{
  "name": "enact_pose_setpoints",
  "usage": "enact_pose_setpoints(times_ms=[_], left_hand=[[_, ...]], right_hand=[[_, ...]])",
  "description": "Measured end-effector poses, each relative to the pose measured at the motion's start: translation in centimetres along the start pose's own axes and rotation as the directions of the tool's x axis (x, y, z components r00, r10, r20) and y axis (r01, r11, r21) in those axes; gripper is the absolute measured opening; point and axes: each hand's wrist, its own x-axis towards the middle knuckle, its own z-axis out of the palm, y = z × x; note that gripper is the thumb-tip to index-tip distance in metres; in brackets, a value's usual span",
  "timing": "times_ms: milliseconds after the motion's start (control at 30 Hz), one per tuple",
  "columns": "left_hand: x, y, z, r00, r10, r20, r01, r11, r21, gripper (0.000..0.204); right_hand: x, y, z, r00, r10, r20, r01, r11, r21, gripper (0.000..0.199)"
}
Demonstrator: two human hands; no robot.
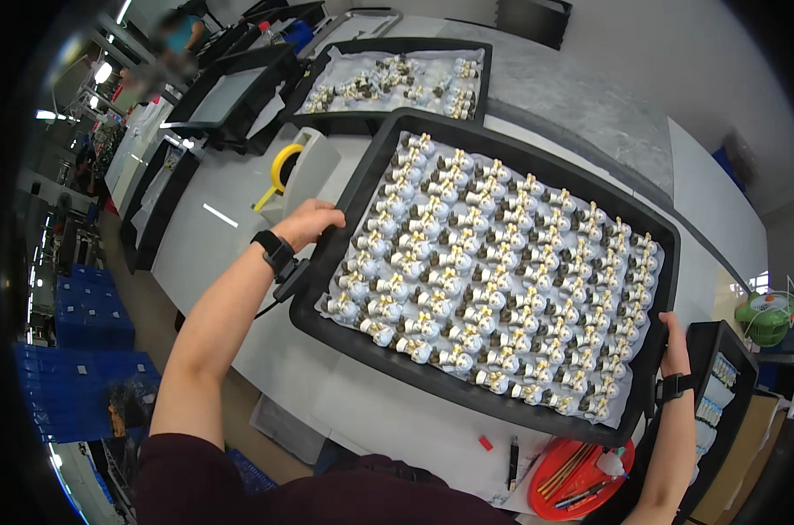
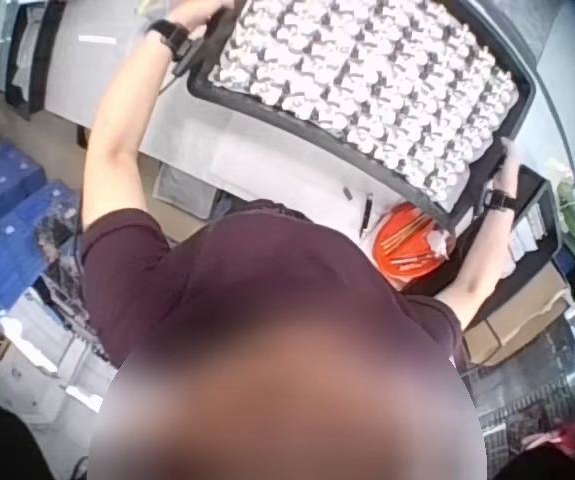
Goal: Assemble small plastic figurines by attaching a component to the back of the figure.
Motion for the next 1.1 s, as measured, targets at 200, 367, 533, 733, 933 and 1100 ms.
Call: enact_pose_setpoints(times_ms=[200,367,533,733,933,1100], left_hand=[[-8.2,-0.1,0.3,0.792,0.607,0.059,-0.545,0.662,0.514,0.071],[-12.9,-2.5,1.7,0.693,0.71,0.124,-0.629,0.511,0.586,0.066],[-9.8,-6.1,2.2,0.659,0.752,0.013,-0.633,0.545,0.55,0.063],[-6.1,-5.5,2.4,0.649,0.756,-0.081,-0.551,0.541,0.636,0.062],[-3.3,-5.2,2.8,0.674,0.735,-0.075,-0.521,0.545,0.657,0.055],[-2.2,-4.3,4.1,0.692,0.716,-0.089,-0.501,0.566,0.655,0.051]], right_hand=[[0.3,-7.8,6.4,0.531,-0.82,0.214,0.533,0.126,-0.837,0.046],[2.2,-19.2,27.8,0.578,-0.663,0.475,0.777,0.27,-0.569,0.045],[13.7,-23.1,44.2,0.759,-0.512,0.403,0.612,0.348,-0.71,0.055],[22.1,-23.0,52.4,0.874,-0.386,0.296,0.447,0.4,-0.8,0.046],[27.8,-22.0,55.3,0.789,-0.513,0.339,0.476,0.161,-0.865,0.031],[27.8,-27.1,52.7,0.748,-0.61,0.261,0.397,0.098,-0.912,0.028]])
